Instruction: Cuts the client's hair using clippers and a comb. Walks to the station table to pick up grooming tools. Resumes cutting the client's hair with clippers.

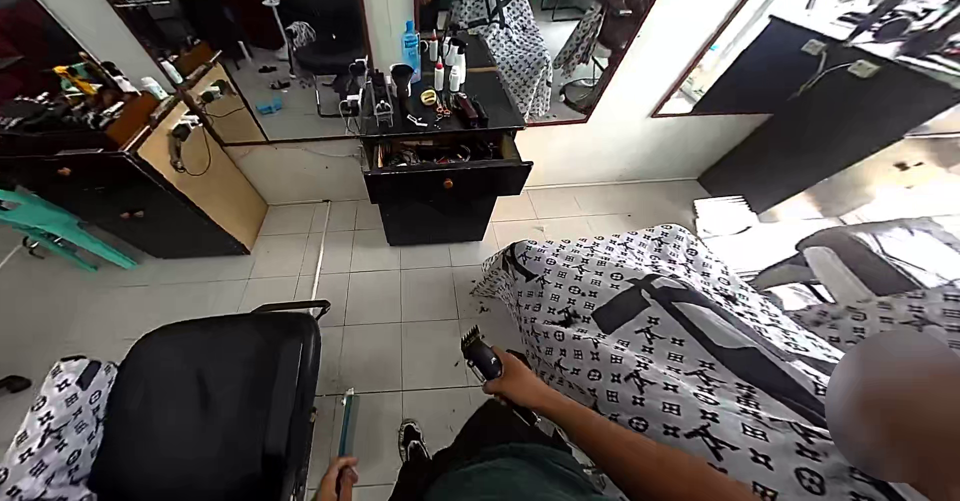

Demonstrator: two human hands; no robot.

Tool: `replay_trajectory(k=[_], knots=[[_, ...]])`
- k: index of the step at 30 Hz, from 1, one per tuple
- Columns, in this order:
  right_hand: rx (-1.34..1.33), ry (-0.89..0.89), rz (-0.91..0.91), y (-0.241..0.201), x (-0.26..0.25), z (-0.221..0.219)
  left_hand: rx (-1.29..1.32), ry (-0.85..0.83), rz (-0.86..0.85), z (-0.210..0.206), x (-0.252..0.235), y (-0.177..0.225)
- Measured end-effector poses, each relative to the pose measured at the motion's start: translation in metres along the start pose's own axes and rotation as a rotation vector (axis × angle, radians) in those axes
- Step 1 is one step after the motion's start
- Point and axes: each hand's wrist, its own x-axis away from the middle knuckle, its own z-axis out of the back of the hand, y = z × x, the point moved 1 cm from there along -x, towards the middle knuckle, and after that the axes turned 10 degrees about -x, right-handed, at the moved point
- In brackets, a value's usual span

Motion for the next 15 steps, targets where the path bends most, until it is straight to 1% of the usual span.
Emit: replay_trajectory(k=[2,4,7,9,11,13,15], knots=[[-0.064,0.1,0.021,-0.023,-0.007,0.012,-0.049,-0.042,-0.098,0.03,-0.074,0.017],[-0.171,0.217,0.048,-0.039,-0.013,0.027,-0.126,-0.069,-0.178,0.056,-0.147,0.046],[-0.347,0.38,0.06,-0.049,-0.028,0.055,-0.234,-0.103,-0.274,0.069,-0.249,0.096],[-0.447,0.473,0.041,-0.05,-0.046,0.075,-0.287,-0.118,-0.329,0.061,-0.306,0.128],[-0.539,0.559,0.021,-0.051,-0.071,0.097,-0.309,-0.142,-0.357,0.042,-0.355,0.161],[-0.635,0.616,-0.009,-0.058,-0.1,0.123,-0.302,-0.173,-0.373,0.017,-0.389,0.199],[-0.732,0.653,-0.028,-0.075,-0.132,0.151,-0.283,-0.213,-0.401,-0.008,-0.412,0.241]])
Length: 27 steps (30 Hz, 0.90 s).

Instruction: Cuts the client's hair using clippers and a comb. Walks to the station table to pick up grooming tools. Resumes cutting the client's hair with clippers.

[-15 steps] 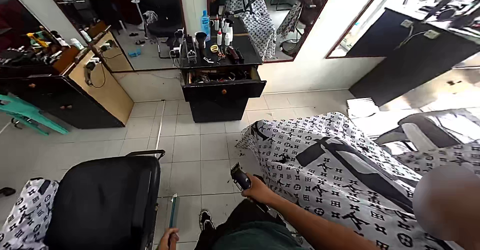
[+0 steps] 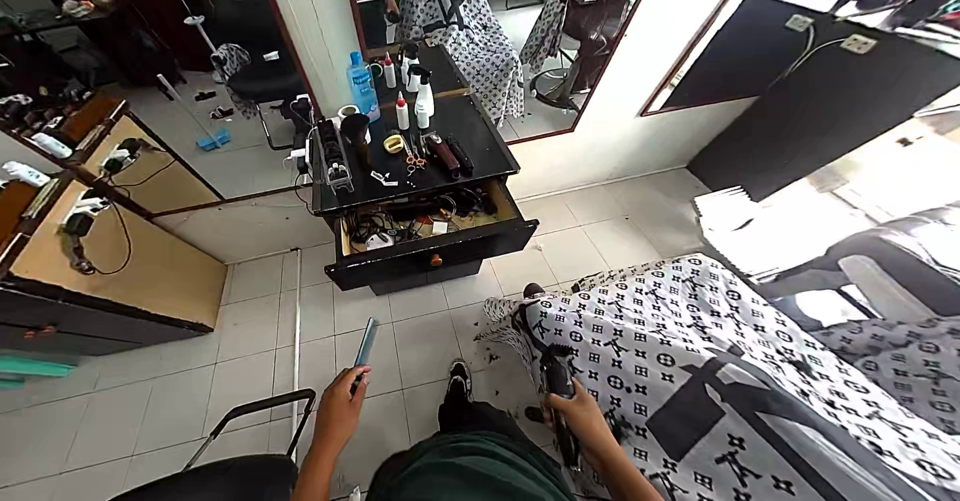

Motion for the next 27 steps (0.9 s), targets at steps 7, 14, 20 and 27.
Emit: replay_trajectory(k=[7,14,20,27], knots=[[-0.176,-0.046,0.204,-0.157,-0.088,-0.083,0.043,-0.056,-0.179,0.039,-0.178,0.086],[0.173,-0.009,0.373,-0.315,-0.191,-0.163,0.05,-0.1,-0.144,0.075,-0.363,0.132],[0.712,0.121,0.364,-0.385,-0.302,-0.224,0.204,-0.162,-0.167,0.084,-0.421,0.143],[0.876,0.07,0.479,-0.43,-0.334,-0.274,0.373,-0.239,-0.397,0.097,-0.383,0.117]])
